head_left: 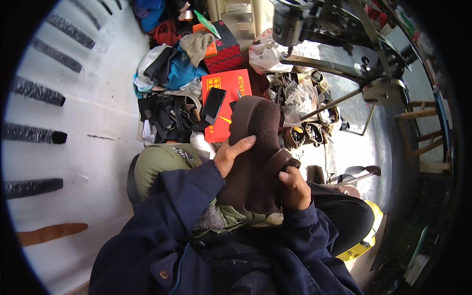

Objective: The person removes the insole from a brown shoe, then uses a sewing machine to stitch the shoe's upper. The person handles the shoe and insole by hand and operates the sewing machine to complete the repair.

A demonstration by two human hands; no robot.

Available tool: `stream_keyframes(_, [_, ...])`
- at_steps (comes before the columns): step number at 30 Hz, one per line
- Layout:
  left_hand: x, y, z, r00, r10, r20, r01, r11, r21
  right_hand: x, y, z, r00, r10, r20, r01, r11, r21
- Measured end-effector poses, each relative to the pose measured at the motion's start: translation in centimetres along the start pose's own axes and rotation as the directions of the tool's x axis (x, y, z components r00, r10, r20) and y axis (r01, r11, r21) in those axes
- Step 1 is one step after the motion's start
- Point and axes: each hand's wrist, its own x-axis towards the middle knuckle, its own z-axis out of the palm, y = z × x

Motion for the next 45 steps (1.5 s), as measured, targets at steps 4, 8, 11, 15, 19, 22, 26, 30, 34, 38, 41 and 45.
stream_keyframes(4, [-0.4,0.8,-0.5,0.965,-0.230,0.125,0.256,0.929,-0.267,-1.9,-2.9,0.8,0.960,-0.068,0.271,0.162,0.926,-0.340])
stream_keyframes(8, [0.3,0.0,-3.0,0.979,-0.009,0.203,0.086,0.924,-0.373,-3.8,-5.1,3.2,0.806,-0.324,0.496,0.578,0.613,-0.539])
stream_keyframes(11, [1.5,-1.2,-4.2,0.868,0.131,0.480,0.212,0.775,-0.596,-5.1,-6.6,3.3,0.745,-0.478,0.466,0.667,0.551,-0.501])
stream_keyframes(15, [0.5,-0.4,-3.9,0.890,0.150,0.431,0.050,0.907,-0.418,-6.0,-7.4,2.7,0.768,-0.619,0.161,0.607,0.626,-0.489])
stream_keyframes(19, [0.2,0.4,-2.5,0.980,0.071,0.186,-0.012,0.953,-0.302,-5.8,-6.5,2.3,0.822,-0.568,0.035,0.503,0.696,-0.513])
stream_keyframes(22, [0.7,0.4,-1.6,0.998,-0.007,0.063,0.027,0.944,-0.328,-5.0,-5.1,2.0,0.867,-0.498,0.017,0.426,0.722,-0.545])
stream_keyframes(26, [-0.2,0.5,-0.4,0.997,0.050,0.066,-0.047,0.997,-0.055,-2.6,-2.5,1.1,0.879,-0.473,0.057,0.342,0.543,-0.767])
stream_keyframes(30, [-0.3,0.2,0.6,0.994,0.090,0.059,-0.099,0.978,0.183,-1.0,0.3,0.4,0.923,-0.385,0.020,0.205,0.447,-0.871])
stream_keyframes(34, [-0.3,0.3,0.5,0.995,0.091,0.036,-0.097,0.970,0.221,0.0,2.4,-0.2,0.905,-0.425,0.007,0.229,0.474,-0.850])
stream_keyframes(38, [-0.5,0.7,0.8,0.978,0.194,0.071,-0.206,0.876,0.435,1.5,4.0,-0.7,0.852,-0.471,0.230,0.344,0.173,-0.923])
stream_keyframes(41, [-0.8,0.6,1.5,0.969,0.236,0.072,-0.243,0.861,0.447,2.2,4.5,-1.1,0.768,-0.536,0.351,0.435,0.035,-0.900])
stream_keyframes(45, [-1.0,0.9,1.5,0.978,0.207,0.029,-0.199,0.882,0.427,2.4,4.5,-1.8,0.769,-0.532,0.355,0.551,0.268,-0.791])
